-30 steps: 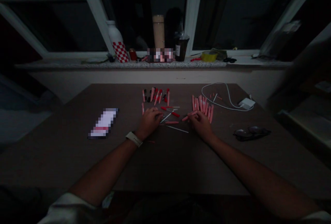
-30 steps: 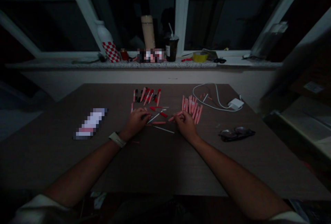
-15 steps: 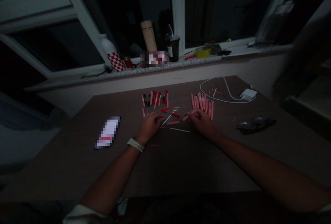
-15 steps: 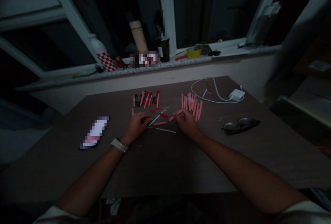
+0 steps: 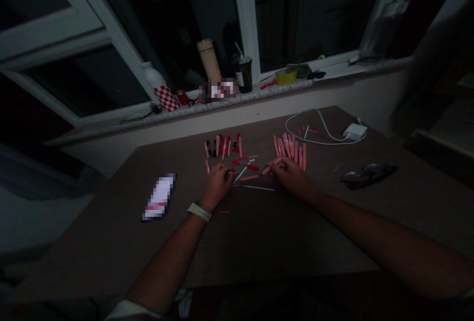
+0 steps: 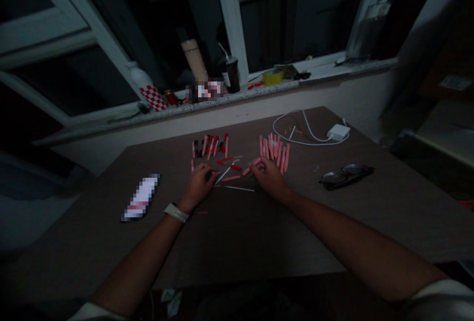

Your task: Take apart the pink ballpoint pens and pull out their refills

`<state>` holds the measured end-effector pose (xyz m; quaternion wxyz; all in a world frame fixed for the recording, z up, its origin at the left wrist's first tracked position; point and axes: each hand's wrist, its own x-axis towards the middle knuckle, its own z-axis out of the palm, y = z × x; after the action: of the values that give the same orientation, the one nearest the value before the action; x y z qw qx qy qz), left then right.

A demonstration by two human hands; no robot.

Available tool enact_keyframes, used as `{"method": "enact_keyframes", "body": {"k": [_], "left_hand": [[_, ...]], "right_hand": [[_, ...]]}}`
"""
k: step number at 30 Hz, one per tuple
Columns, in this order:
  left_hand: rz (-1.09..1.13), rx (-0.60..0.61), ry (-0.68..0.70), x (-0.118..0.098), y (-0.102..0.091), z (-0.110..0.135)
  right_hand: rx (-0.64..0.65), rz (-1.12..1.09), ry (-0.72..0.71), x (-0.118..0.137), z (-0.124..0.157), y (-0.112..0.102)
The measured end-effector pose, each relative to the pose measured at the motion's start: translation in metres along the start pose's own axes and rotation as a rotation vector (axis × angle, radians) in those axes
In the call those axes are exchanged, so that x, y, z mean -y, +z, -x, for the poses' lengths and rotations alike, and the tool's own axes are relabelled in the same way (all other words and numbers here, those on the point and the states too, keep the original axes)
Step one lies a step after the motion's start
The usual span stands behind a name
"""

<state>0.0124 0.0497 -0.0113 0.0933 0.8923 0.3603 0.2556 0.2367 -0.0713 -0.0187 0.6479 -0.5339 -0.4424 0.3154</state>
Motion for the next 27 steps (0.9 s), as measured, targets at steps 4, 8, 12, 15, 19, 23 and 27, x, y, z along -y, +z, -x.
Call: {"method": "enact_keyframes", "body": {"k": [4, 8, 12, 15, 19, 23, 27], "left_hand": [[0.046, -0.07, -0.014, -0.003, -0.002, 0.0], [0.121, -0.068, -0.056, -0.008, -0.001, 0.001], [0.169, -0.087, -0.021, -0.01, -0.001, 0.001], [0.178, -0.127, 0.019, -0.008, -0.003, -0.001], [0.189, -0.209, 0.013, -0.002, -0.005, -0.003], [0.222, -0.119, -0.03, -0.004, -0.004, -0.002], [0.144, 0.053, 0.168, -0.015, -0.007, 0.002]], "right_hand": [[-0.014, -0.073, 0.001, -0.001, -0.001, 0.001], [-0.02, -0.082, 0.008, -0.002, 0.0, 0.0], [-0.011, -0.073, 0.028, -0.004, 0.0, 0.0], [0.0, -0.052, 0.036, -0.005, -0.001, -0.001], [0.012, -0.022, 0.043, -0.006, -0.002, -0.003], [0.024, 0.013, 0.045, -0.005, -0.001, -0.004], [0.041, 0.026, 0.028, -0.003, 0.0, -0.005]]}}
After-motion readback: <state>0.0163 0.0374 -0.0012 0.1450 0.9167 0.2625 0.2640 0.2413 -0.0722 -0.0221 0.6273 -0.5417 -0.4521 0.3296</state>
